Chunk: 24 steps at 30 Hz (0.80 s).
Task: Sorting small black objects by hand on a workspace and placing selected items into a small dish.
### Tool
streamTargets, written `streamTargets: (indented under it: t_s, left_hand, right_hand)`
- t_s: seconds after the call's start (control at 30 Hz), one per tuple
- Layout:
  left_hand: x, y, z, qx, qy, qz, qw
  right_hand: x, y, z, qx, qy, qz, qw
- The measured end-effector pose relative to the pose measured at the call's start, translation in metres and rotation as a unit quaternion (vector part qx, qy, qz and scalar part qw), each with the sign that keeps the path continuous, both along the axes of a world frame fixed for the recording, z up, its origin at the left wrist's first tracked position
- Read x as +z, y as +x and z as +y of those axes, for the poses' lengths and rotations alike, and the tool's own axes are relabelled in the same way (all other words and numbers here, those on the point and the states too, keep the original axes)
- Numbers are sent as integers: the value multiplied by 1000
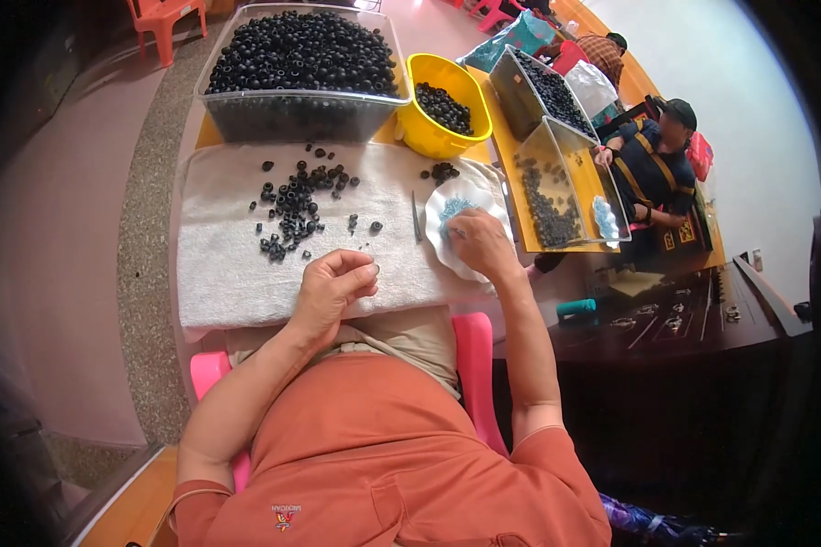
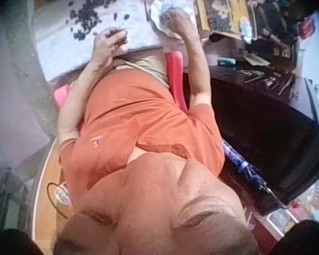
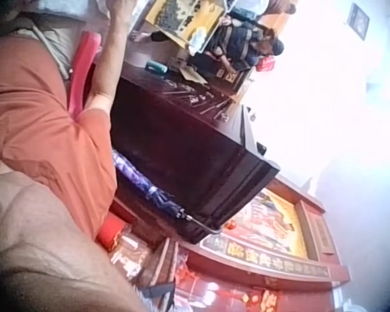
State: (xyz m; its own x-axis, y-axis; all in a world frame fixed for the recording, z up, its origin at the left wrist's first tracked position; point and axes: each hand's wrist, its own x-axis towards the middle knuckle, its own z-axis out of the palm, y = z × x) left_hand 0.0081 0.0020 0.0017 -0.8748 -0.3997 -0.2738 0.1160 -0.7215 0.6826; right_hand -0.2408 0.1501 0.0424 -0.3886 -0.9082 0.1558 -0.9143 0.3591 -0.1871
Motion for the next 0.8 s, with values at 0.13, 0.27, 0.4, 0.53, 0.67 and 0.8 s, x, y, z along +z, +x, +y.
streamTargets:
  t_s: [0.13, 0.27, 0.4, 0.53, 0.67, 0.8]
  left_hand:
    - [-2, 0, -1, -1, -2, 0, 1000]
    - [-1, 0, -1, 1, 0, -3, 1000]
    - [-2, 0, -1, -2, 0, 1, 1000]
    - [-2, 0, -1, -2, -2, 1, 1000]
    - [-2, 0, -1, -2, 2, -1, 1000]
    - [0, 0, -1, -3, 0, -4, 1000]
  right_hand:
    - [4, 1, -4, 3, 12, -1, 1000]
    - [4, -1, -7, 2, 33, 7, 999]
    - [5, -1, -7, -3, 39, 2, 999]
    - [7, 1, -10, -2, 40, 4, 999]
    - [5, 0, -11, 2, 52, 18, 998]
    - [3, -2, -12, 7, 34, 13, 999]
